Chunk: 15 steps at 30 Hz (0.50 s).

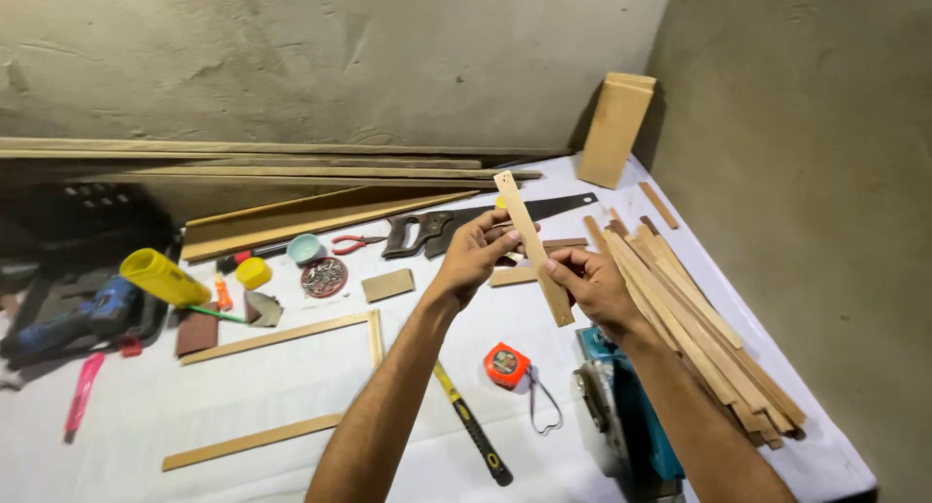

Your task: The person picks nails from a round tin and hammers them into thin wooden strips to join a rectangular frame on a covered table. They measure a strip with a tape measure, position a cross piece, hammer nails at the joints, and sand a piece with a sanding block.

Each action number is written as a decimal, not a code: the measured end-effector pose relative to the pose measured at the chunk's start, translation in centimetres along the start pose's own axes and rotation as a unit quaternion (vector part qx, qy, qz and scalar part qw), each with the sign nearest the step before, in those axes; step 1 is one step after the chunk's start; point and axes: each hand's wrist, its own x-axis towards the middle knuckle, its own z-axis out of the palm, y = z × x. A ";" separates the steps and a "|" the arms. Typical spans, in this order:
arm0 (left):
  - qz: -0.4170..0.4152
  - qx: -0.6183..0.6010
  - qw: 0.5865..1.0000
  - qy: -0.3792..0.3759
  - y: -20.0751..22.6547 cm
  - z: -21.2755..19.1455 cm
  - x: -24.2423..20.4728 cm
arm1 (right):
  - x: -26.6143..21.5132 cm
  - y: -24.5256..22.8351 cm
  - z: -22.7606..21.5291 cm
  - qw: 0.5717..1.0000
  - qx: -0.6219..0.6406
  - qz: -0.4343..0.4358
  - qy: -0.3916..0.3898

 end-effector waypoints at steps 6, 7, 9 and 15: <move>0.058 0.005 0.997 0.043 7.8 -7.9 -6.7 | 1.9 -2.5 9.9 0.993 -0.006 -0.026 -0.111; 0.062 0.006 0.997 0.051 8.6 -9.1 -7.8 | 2.1 -2.7 11.5 0.992 -0.007 -0.027 -0.119; 0.066 -0.002 0.995 0.079 10.1 -11.8 -9.9 | 2.7 -3.0 14.9 0.988 -0.020 -0.031 -0.149; 0.059 -0.003 0.988 0.143 11.5 -21.0 -15.8 | 5.0 -1.7 25.2 0.978 -0.006 -0.007 -0.209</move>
